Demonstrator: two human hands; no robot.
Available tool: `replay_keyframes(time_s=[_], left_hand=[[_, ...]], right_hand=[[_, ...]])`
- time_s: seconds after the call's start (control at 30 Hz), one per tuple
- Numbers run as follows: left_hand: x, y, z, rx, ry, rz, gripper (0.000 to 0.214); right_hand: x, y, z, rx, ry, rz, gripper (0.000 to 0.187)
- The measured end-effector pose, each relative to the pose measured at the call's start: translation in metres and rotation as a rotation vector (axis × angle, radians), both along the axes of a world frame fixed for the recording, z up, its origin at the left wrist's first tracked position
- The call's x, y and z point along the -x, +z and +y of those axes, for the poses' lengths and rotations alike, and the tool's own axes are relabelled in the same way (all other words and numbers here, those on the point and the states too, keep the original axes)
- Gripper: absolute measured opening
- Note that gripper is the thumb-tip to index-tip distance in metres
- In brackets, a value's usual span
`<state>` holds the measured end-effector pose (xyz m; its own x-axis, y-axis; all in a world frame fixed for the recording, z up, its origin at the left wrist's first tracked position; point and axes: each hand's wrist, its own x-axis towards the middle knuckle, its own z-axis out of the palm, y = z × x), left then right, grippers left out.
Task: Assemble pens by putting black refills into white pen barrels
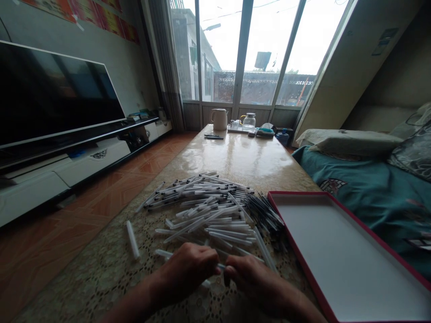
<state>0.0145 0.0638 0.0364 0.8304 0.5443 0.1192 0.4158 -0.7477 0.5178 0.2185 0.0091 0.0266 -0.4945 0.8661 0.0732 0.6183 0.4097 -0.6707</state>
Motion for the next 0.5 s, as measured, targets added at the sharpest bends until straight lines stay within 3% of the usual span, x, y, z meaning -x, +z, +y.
replay_keyframes(time_s=[0.13,0.5], left_hand=[[-0.001,-0.012,-0.001,-0.151,-0.048,0.005,0.019],[0.008,-0.01,0.0,-0.166,-0.021,-0.068,0.021]], right_hand=[[-0.008,0.008,-0.003,0.145,-0.005,0.022,0.027],[-0.023,0.016,-0.003,0.281,0.052,0.096,0.031]])
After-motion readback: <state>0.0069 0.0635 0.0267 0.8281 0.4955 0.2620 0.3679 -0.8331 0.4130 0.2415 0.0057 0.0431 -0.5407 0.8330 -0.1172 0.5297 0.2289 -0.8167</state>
